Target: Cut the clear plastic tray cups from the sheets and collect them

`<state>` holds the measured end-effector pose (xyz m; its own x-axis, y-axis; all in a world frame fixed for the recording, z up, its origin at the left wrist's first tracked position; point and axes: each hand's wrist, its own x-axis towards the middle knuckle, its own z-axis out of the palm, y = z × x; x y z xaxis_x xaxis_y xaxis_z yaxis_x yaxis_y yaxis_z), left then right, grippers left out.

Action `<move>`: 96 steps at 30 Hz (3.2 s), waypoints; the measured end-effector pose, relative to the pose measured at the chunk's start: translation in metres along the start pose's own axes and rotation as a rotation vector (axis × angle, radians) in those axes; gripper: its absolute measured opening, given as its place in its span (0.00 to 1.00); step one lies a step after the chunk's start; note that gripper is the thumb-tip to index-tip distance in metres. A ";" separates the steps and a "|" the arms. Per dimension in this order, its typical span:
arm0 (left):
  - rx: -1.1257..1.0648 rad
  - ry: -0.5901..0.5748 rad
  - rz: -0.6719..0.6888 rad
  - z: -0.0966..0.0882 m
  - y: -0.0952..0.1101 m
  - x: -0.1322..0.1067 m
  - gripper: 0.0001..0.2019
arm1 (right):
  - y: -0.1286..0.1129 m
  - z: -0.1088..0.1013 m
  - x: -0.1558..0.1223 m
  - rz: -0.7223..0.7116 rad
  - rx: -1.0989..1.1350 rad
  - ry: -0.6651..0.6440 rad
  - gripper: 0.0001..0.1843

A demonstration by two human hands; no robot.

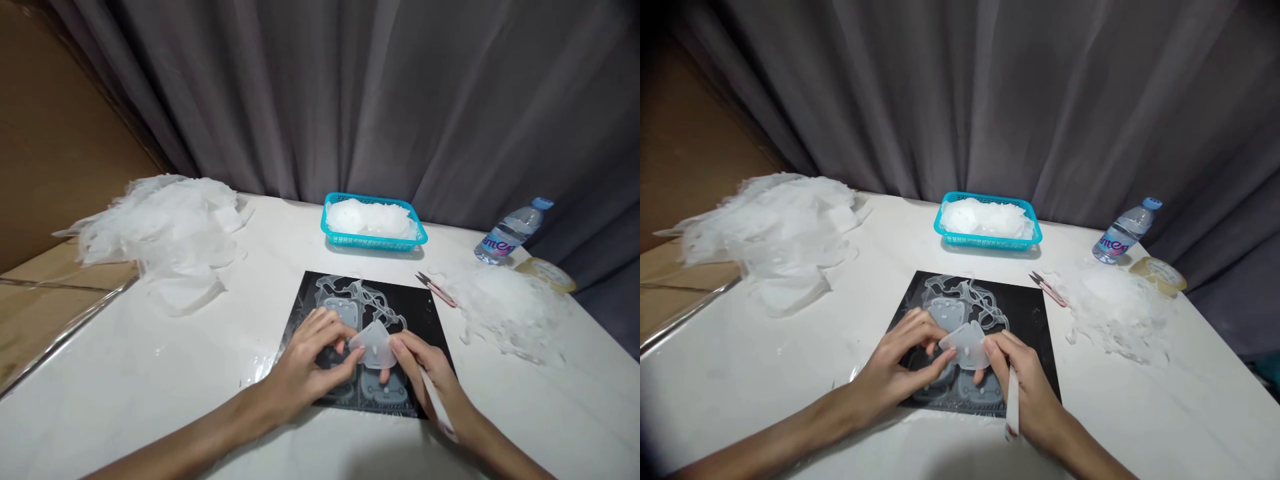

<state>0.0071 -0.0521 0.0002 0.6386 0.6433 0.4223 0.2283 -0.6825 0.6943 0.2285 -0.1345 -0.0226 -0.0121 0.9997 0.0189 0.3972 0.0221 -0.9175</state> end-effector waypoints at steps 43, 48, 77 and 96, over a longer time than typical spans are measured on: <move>-0.202 -0.070 -0.143 0.000 0.002 0.002 0.04 | 0.011 0.005 -0.004 -0.258 -0.127 0.136 0.13; -0.198 -0.113 -0.096 -0.002 0.004 -0.001 0.03 | 0.015 0.003 -0.005 -0.249 -0.109 0.098 0.15; 0.317 -0.326 -0.034 -0.032 -0.041 0.009 0.23 | -0.024 -0.075 0.239 -0.259 -0.557 0.506 0.08; 0.166 -0.459 -0.088 -0.056 -0.041 0.021 0.27 | -0.049 -0.030 0.145 -0.448 -0.203 0.447 0.27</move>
<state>-0.0294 0.0088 0.0133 0.8607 0.5075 0.0405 0.3862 -0.7027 0.5976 0.2342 0.0095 0.0372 0.1485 0.7981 0.5839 0.6077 0.3922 -0.6906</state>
